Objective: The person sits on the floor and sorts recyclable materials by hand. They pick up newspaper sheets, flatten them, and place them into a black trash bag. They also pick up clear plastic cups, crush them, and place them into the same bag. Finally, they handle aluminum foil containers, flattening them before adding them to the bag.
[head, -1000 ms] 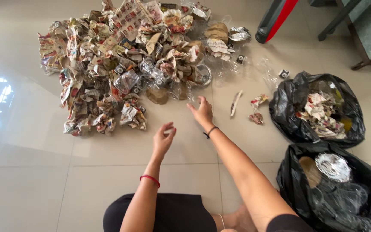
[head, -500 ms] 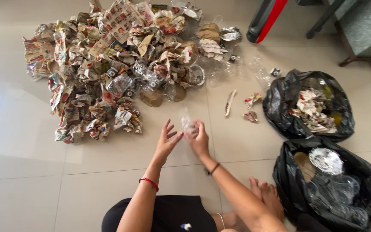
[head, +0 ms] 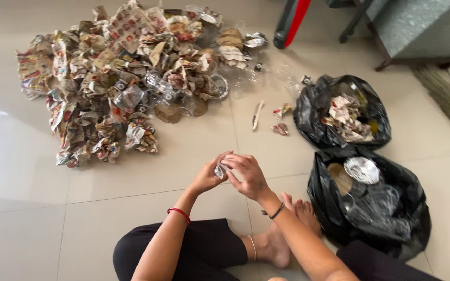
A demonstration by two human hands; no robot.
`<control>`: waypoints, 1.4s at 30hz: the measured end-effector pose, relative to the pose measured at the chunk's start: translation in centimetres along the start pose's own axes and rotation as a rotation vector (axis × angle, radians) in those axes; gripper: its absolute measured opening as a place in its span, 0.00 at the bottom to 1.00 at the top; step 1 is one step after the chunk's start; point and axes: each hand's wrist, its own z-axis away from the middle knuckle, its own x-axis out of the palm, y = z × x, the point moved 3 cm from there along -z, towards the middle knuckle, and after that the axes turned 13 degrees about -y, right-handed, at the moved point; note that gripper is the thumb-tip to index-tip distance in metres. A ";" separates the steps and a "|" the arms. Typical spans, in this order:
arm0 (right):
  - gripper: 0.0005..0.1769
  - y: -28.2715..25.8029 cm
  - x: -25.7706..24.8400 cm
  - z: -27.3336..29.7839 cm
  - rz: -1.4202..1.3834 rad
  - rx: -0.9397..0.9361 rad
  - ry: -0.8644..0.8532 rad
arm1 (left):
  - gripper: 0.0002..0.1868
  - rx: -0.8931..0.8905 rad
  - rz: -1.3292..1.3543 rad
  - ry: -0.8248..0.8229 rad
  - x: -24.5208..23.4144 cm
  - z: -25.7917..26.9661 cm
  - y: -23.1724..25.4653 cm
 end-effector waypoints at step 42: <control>0.30 -3.3 8.0 3.0 -0.840 0.544 -0.510 | 0.25 -0.103 1.336 0.572 0.5 2.0 -0.5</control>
